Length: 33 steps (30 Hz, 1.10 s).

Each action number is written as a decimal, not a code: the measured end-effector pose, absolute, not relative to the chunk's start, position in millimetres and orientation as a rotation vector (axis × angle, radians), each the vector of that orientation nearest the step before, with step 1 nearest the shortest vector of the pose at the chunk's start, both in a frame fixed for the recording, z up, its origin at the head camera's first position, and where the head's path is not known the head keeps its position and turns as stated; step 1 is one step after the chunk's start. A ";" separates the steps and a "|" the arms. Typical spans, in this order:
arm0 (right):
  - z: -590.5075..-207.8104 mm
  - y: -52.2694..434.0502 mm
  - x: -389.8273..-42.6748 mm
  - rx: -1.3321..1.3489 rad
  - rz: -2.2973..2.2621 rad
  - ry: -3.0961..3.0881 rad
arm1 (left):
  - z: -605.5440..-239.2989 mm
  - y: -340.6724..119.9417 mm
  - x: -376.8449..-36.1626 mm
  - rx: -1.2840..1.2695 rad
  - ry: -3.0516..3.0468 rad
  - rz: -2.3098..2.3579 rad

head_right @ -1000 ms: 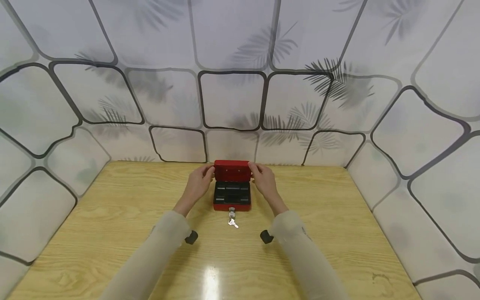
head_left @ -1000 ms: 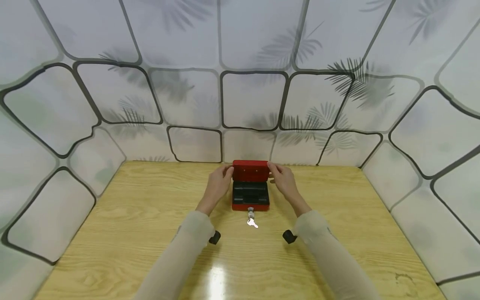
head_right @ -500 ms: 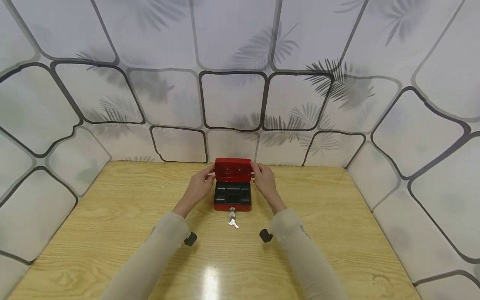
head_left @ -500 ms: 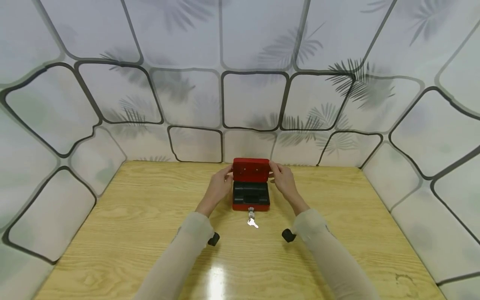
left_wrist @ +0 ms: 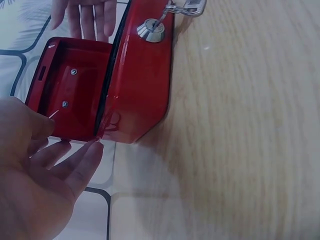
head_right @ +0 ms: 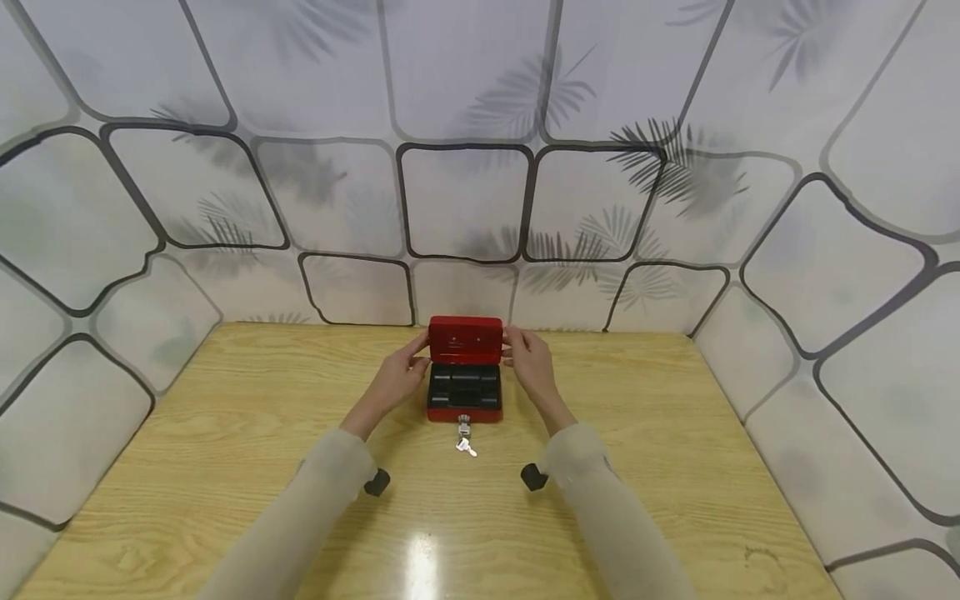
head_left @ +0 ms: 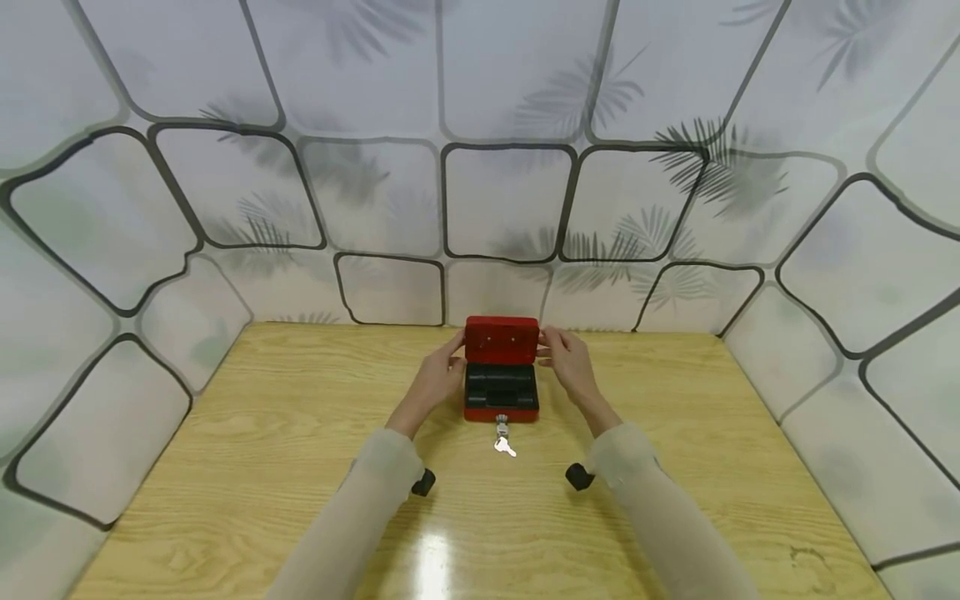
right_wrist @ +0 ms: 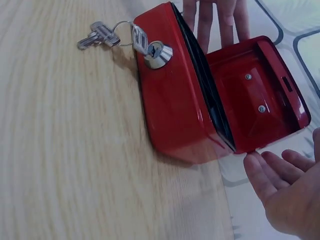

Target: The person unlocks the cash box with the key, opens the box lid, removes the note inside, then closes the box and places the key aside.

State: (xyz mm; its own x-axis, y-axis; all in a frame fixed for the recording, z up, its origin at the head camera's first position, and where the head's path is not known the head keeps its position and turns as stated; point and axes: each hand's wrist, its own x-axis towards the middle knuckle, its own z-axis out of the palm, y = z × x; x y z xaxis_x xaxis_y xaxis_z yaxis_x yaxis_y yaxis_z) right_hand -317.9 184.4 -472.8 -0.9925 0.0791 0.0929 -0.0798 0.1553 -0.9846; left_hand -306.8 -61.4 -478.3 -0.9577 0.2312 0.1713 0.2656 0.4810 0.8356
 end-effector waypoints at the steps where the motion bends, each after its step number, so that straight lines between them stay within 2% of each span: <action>1: -473.4 185.8 -316.6 0.007 1.992 -2.274 | -479.0 -61.2 -305.8 -0.446 -2.672 -1.524; 7: -473.0 193.0 -306.8 0.060 1.960 -2.343 | -480.5 -61.2 -300.4 -0.419 -2.696 -1.530; 16: -488.0 195.6 -293.0 0.219 1.452 -2.582 | -483.9 -60.1 -290.0 -0.405 -2.716 -1.583; 23: -486.9 191.0 -279.1 0.331 1.296 -2.707 | -491.2 -59.0 -284.0 -0.323 -2.751 -1.664; 33: -490.4 181.9 -273.1 0.401 1.093 -2.818 | -500.3 -60.0 -276.5 -0.398 -2.745 -1.588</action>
